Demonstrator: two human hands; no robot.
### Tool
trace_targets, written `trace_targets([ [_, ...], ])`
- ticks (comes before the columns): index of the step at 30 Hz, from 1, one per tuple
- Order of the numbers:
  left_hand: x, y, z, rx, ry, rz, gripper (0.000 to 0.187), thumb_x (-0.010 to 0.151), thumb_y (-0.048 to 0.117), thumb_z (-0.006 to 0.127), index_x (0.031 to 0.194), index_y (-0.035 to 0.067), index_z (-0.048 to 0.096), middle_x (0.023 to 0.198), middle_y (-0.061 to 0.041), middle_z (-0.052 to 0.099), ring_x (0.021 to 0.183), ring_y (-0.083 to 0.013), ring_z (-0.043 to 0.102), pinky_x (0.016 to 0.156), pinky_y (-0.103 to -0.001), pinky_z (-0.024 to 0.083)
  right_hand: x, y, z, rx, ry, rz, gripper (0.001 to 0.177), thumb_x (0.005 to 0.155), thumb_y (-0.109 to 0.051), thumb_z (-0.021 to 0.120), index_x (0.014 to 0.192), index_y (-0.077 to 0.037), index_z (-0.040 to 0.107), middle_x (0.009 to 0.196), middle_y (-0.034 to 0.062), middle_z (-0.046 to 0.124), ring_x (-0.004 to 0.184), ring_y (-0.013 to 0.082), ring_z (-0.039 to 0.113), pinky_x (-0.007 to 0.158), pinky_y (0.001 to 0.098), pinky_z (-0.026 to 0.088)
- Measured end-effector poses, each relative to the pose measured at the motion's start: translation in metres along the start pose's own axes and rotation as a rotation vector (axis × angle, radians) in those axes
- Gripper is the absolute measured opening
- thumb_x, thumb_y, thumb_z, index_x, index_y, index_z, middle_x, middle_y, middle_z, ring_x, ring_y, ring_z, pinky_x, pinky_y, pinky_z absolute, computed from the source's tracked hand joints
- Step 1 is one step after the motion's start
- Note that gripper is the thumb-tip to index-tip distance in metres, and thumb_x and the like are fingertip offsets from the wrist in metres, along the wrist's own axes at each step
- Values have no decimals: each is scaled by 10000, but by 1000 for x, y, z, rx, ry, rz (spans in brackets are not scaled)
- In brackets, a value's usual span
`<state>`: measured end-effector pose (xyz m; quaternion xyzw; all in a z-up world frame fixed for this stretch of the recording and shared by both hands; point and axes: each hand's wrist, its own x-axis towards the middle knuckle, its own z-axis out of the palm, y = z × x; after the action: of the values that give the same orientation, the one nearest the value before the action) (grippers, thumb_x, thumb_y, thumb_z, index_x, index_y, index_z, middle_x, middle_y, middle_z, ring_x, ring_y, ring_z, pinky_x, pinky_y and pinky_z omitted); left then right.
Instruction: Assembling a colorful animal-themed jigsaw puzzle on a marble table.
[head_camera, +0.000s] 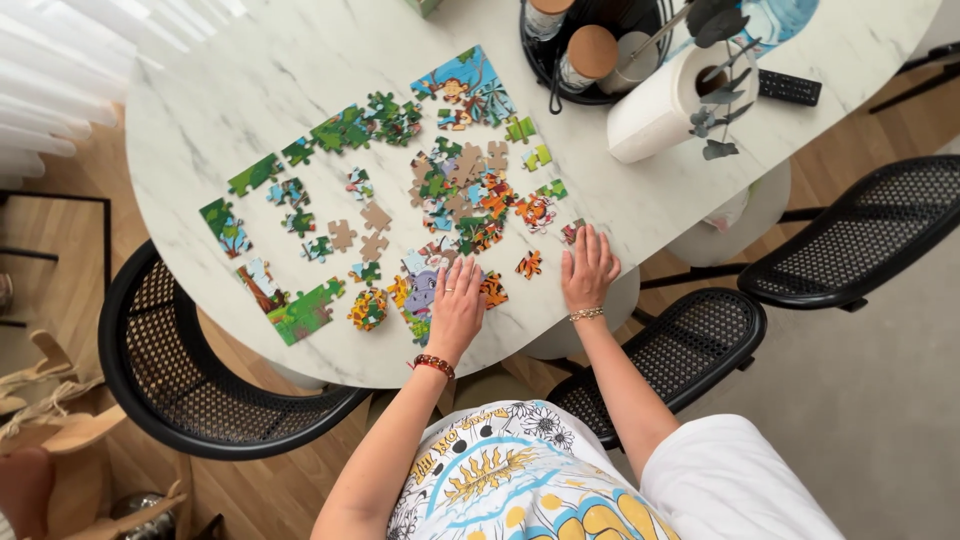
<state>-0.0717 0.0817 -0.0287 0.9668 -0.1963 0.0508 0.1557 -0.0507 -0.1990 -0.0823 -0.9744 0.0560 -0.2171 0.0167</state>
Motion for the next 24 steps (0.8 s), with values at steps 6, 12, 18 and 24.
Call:
trace_targets([
  [6,-3,-9,-4,7,-37,-55,580,1023,307,699,1531,40,621,1669,-173,545,1600,-353,439,1366,-570,229,4,-6,6,182,-85,54,551,1187,-462,457,1676,-218,528,1752,5,469,1584,244,395,1134,501,299],
  [12,5,-18,10,31,-39,-106,641,933,352,788,1479,41,658,1584,-164,608,1587,-379,454,1364,-573,244,33,-40,18,542,-239,-99,247,996,-344,809,1222,-247,789,1179,-70,688,1159,183,643,1024,386,475],
  [18,4,-10,11,26,-43,-114,590,848,295,872,1378,89,718,1465,-137,659,1549,-386,484,1364,-584,268,55,-85,2,552,-522,-211,530,972,-287,828,1483,-274,688,1277,23,691,1213,216,647,1039,383,495],
  [24,-2,-6,10,-30,-104,-129,601,864,289,854,1405,83,695,1494,-142,639,1567,-390,461,1361,-574,266,88,-89,1,498,-683,-245,421,975,-224,864,1362,-183,704,1244,72,667,1273,270,639,1091,421,534],
])
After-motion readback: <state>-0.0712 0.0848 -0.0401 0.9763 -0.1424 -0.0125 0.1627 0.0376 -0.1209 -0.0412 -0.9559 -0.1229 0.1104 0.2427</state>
